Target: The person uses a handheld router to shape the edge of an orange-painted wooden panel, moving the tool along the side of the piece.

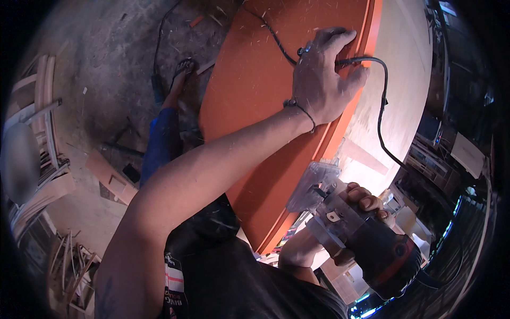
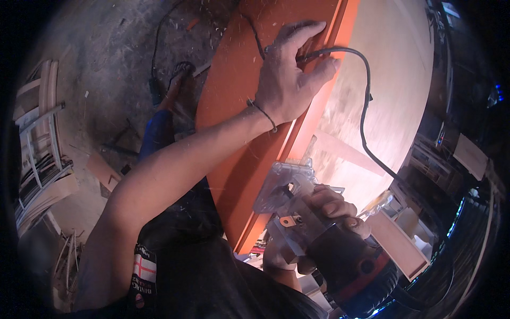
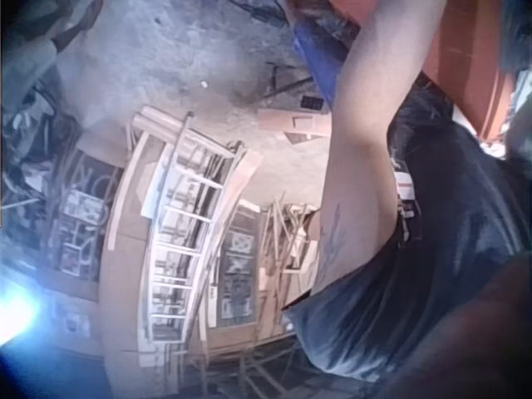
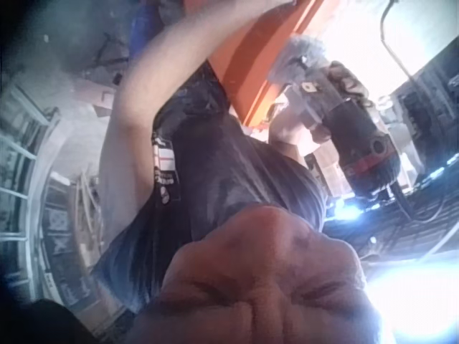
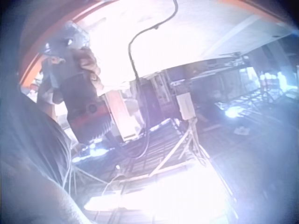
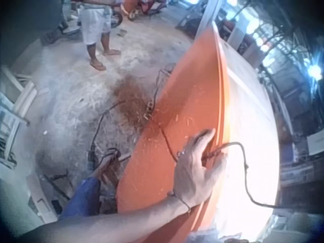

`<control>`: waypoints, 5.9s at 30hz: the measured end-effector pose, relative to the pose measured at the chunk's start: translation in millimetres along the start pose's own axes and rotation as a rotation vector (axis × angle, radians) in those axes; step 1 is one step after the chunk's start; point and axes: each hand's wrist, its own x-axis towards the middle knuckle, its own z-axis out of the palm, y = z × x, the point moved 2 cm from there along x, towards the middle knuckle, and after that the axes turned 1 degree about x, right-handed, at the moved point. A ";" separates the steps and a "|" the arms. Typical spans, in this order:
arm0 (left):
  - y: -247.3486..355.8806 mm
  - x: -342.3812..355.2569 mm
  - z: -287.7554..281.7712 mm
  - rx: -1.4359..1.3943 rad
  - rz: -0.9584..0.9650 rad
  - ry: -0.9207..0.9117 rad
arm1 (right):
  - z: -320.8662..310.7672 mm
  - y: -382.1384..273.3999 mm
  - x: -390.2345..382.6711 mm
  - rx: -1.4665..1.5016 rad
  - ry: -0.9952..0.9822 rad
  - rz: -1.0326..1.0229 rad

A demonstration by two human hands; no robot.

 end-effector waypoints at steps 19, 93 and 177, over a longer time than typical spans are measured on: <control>-0.6 -0.7 4.3 0.004 -0.002 -0.013 | 23.2 3.2 13.4 -0.018 0.249 -0.088; -3.0 -0.4 -0.6 -0.004 -0.017 0.002 | 41.2 20.3 43.5 -0.005 0.290 -0.185; -1.0 3.3 -3.1 0.049 0.023 -0.016 | 55.2 -9.9 -13.3 -0.048 0.323 0.003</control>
